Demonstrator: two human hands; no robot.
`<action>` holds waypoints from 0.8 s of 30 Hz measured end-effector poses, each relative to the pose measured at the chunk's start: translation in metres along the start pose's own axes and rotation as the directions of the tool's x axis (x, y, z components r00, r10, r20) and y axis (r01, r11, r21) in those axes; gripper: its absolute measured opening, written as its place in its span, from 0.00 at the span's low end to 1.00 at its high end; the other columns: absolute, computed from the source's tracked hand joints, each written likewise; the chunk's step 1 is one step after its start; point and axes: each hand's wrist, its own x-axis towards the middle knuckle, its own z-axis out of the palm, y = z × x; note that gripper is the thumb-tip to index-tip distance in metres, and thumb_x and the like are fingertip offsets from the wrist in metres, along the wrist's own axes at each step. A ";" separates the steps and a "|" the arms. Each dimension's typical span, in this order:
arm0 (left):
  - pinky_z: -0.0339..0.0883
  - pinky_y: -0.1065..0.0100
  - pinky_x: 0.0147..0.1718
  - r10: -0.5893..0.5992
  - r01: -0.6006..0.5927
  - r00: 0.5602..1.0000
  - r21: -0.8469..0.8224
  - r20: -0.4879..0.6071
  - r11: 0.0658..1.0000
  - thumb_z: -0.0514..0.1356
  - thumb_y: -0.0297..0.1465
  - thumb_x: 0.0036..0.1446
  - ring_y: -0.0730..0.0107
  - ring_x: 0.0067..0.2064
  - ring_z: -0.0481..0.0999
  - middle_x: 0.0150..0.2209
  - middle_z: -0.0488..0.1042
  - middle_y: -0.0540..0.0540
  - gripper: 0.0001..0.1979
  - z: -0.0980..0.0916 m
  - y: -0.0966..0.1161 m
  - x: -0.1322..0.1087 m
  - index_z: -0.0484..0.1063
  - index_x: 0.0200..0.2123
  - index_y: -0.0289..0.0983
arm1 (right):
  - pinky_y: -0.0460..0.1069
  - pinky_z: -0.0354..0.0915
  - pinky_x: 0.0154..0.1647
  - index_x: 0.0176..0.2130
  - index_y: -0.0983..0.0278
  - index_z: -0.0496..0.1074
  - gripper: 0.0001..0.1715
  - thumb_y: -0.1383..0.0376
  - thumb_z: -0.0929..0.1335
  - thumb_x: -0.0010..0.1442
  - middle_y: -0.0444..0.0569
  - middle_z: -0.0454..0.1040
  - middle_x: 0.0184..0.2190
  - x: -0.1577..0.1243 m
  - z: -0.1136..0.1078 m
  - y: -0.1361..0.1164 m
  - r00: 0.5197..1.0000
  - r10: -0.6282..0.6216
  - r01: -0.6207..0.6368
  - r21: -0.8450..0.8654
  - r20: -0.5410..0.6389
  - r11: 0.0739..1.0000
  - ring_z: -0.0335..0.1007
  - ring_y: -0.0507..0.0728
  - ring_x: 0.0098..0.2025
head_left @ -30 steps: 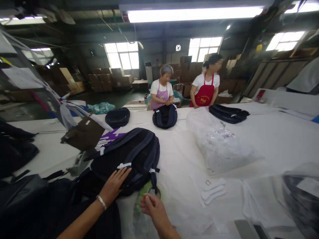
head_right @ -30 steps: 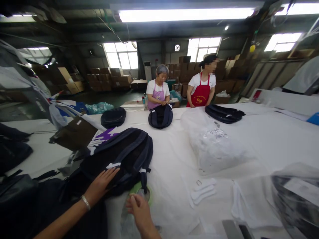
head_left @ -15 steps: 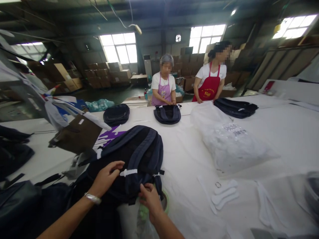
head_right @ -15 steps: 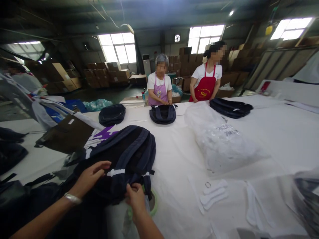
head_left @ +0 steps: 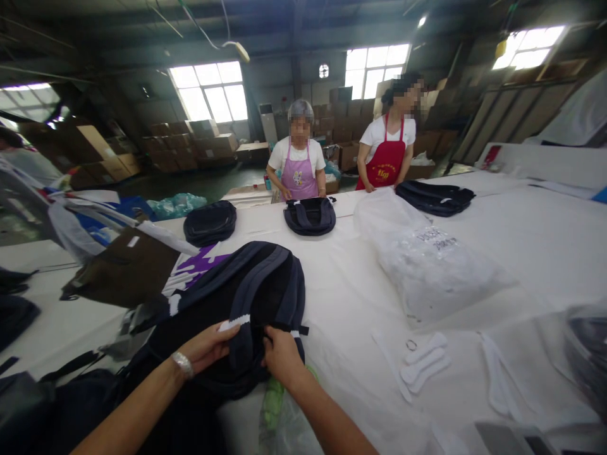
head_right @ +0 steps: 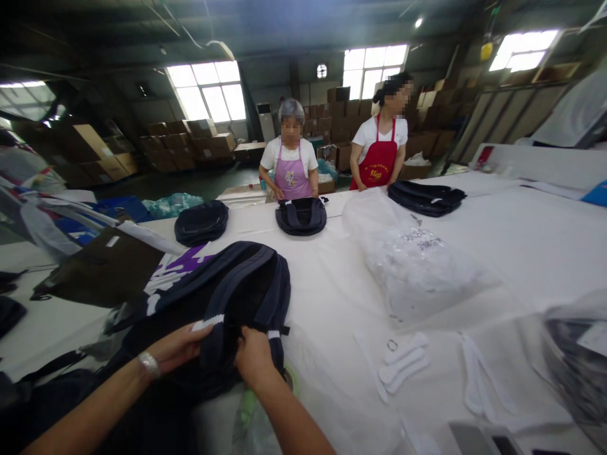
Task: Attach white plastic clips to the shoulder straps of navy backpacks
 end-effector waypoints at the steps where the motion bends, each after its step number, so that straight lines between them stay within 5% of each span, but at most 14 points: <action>1: 0.69 0.64 0.44 0.000 0.001 1.000 -0.030 0.019 1.000 0.67 0.34 0.50 0.64 0.39 0.78 0.37 0.80 0.43 0.14 -0.005 -0.002 -0.002 0.76 0.40 0.34 | 0.48 0.67 0.35 0.44 0.64 0.75 0.17 0.71 0.63 0.57 0.51 0.79 0.32 0.003 0.003 -0.001 1.000 0.019 -0.019 0.021 0.013 1.000 0.75 0.56 0.31; 6: 0.71 0.63 0.42 0.013 -0.012 1.000 -0.058 0.016 0.998 0.64 0.33 0.54 0.62 0.39 0.79 0.38 0.80 0.42 0.14 -0.008 -0.008 -0.004 0.75 0.43 0.33 | 0.45 0.64 0.25 0.49 0.63 0.70 0.20 0.69 0.65 0.56 0.50 0.77 0.40 0.017 0.016 -0.003 0.998 0.058 -0.055 0.246 -0.003 0.968 0.70 0.49 0.20; 11: 0.71 0.64 0.44 0.029 -0.030 0.999 -0.040 -0.016 0.999 0.66 0.31 0.52 0.60 0.42 0.79 0.39 0.80 0.42 0.16 0.006 -0.007 0.006 0.74 0.45 0.34 | 0.42 0.56 0.15 0.36 0.68 0.72 0.11 0.66 0.66 0.53 0.45 0.75 0.24 0.031 0.019 0.006 0.969 0.245 -0.231 0.486 0.035 0.843 0.66 0.49 0.16; 15: 0.72 0.65 0.43 0.011 -0.010 1.000 -0.067 0.010 0.998 0.66 0.30 0.51 0.61 0.42 0.79 0.40 0.80 0.41 0.15 0.004 -0.008 0.012 0.75 0.44 0.33 | 0.43 0.58 0.14 0.49 0.68 0.65 0.25 0.61 0.68 0.53 0.52 0.77 0.37 0.020 0.012 0.010 0.955 0.293 -0.207 0.617 -0.041 0.759 0.66 0.49 0.16; 18: 0.72 0.67 0.41 -0.009 0.010 1.000 -0.111 0.004 0.994 0.66 0.29 0.51 0.65 0.39 0.79 0.38 0.80 0.42 0.13 -0.002 -0.009 0.011 0.75 0.42 0.33 | 0.48 0.70 0.28 0.61 0.63 0.55 0.36 0.61 0.67 0.56 0.59 0.67 0.56 0.002 0.000 0.010 0.929 0.188 -0.030 0.440 -0.320 0.897 0.72 0.51 0.25; 20: 0.72 0.68 0.41 -0.015 0.014 1.000 -0.133 -0.006 0.991 0.66 0.28 0.51 0.66 0.39 0.79 0.38 0.80 0.43 0.13 -0.004 -0.009 0.010 0.75 0.41 0.33 | 0.54 0.69 0.47 0.64 0.60 0.50 0.40 0.64 0.67 0.57 0.59 0.56 0.63 -0.007 -0.009 0.007 0.893 -0.010 0.085 0.147 -0.451 0.985 0.73 0.58 0.44; 22: 0.72 0.67 0.42 -0.016 0.013 1.000 -0.146 -0.014 0.989 0.66 0.28 0.51 0.65 0.39 0.79 0.38 0.80 0.43 0.13 -0.005 -0.010 0.009 0.75 0.41 0.33 | 0.62 0.54 0.61 0.62 0.57 0.57 0.37 0.66 0.69 0.56 0.55 0.52 0.65 -0.010 -0.014 0.004 0.889 -0.222 0.168 -0.165 -0.401 0.972 0.57 0.65 0.61; 24: 0.72 0.67 0.42 -0.011 0.008 1.000 -0.155 -0.016 0.988 0.67 0.28 0.50 0.65 0.39 0.79 0.39 0.80 0.43 0.13 -0.004 -0.010 0.009 0.76 0.42 0.33 | 0.67 0.37 0.65 0.56 0.54 0.67 0.29 0.67 0.70 0.54 0.50 0.61 0.61 -0.008 -0.017 0.002 0.911 -0.321 0.224 -0.345 -0.258 0.912 0.49 0.66 0.65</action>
